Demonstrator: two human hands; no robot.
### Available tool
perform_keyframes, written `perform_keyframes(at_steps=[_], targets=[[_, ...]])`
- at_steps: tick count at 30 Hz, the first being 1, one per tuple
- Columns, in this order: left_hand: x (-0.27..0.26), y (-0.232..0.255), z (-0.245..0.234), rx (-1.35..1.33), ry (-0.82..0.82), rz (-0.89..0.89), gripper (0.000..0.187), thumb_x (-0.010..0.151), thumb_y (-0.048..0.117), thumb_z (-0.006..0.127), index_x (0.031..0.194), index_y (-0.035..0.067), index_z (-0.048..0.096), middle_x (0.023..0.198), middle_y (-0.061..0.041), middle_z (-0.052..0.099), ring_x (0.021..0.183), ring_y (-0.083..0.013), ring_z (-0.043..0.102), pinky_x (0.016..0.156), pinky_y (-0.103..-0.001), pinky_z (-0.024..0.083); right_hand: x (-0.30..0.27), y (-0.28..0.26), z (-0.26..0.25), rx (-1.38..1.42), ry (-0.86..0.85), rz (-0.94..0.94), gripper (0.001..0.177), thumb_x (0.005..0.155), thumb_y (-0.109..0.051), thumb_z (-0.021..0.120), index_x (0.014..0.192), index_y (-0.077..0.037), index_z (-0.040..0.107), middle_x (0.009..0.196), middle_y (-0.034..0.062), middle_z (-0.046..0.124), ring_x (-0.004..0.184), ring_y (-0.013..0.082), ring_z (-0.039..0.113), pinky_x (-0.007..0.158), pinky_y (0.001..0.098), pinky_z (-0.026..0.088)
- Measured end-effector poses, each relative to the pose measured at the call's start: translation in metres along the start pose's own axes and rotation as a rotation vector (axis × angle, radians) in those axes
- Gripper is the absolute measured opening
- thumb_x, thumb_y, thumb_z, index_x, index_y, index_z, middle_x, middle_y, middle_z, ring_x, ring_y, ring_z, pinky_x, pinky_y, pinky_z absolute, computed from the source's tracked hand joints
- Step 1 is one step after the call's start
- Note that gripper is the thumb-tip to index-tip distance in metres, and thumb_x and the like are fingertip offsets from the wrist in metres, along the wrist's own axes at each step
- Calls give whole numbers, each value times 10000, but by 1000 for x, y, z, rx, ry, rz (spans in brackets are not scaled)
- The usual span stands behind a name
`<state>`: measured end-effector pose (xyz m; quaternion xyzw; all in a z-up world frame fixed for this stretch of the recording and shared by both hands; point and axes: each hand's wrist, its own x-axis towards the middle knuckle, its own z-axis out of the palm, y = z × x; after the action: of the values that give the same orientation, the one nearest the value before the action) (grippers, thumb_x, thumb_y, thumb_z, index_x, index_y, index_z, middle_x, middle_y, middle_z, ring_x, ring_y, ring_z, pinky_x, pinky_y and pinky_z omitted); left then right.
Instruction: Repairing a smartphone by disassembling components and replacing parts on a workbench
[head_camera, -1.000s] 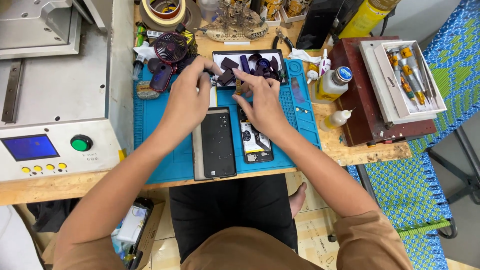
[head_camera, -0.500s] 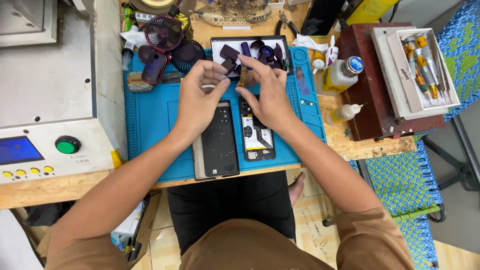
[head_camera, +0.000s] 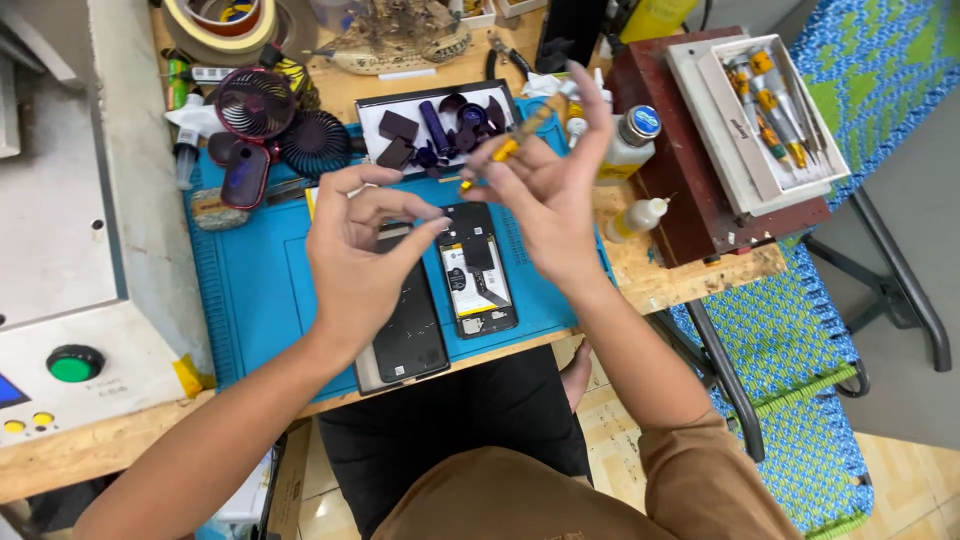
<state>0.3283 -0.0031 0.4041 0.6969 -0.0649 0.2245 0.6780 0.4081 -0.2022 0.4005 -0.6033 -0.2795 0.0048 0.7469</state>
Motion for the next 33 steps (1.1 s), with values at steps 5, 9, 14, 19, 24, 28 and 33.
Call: perform_keyframes(at_steps=[5,9,14,19,24,28,33], targets=[[-15,10,6,-145,-40,52,663,992,-120,887,1423,80,425,1033,-210,822,1025,-293,862,1063,-370,707,-45,2,16,357,255,58,1063,1193,28,676,1852,-387,-49,1179,276,743,1045,374,832,933,438,787],[-16,8,5,-202,-81,6,689,1006,-117,877,1461,103,408,1045,-205,824,1038,-304,868,1071,-383,703,-57,13,18,333,312,52,1111,1153,-41,773,1837,-434,-9,1166,277,725,1015,350,829,885,422,781],[-17,7,6,-130,-146,-50,673,1009,-64,885,1469,92,419,1079,-197,855,1083,-279,888,1094,-370,714,-62,16,18,307,391,59,1088,1139,-36,773,1840,-390,20,1147,296,727,990,356,822,891,417,779],[-19,6,6,-79,-165,-49,659,1010,-32,896,1463,104,437,1075,-189,867,1073,-267,897,1084,-363,720,-67,16,23,239,414,65,1019,1165,-33,751,1818,-385,53,1132,303,737,1000,341,832,898,422,777],[-20,5,7,-27,-162,-30,621,1018,3,898,1435,93,446,1081,-153,878,1074,-239,894,1083,-343,699,-69,10,28,98,413,7,950,1204,25,709,1787,-372,72,1126,316,748,981,353,836,883,462,800],[-20,5,6,16,-161,-56,617,1018,-1,894,1435,111,453,1089,-136,882,1076,-235,893,1074,-338,705,-69,7,39,-116,348,-182,840,1229,123,641,1715,-361,156,1125,371,687,976,407,764,929,535,763],[-21,3,7,48,-147,-74,616,1013,21,901,1435,117,462,1090,-109,887,1076,-221,893,1063,-334,711,-67,1,50,-205,400,-212,866,1178,200,650,1673,-340,187,1098,388,663,976,393,751,944,543,760]])
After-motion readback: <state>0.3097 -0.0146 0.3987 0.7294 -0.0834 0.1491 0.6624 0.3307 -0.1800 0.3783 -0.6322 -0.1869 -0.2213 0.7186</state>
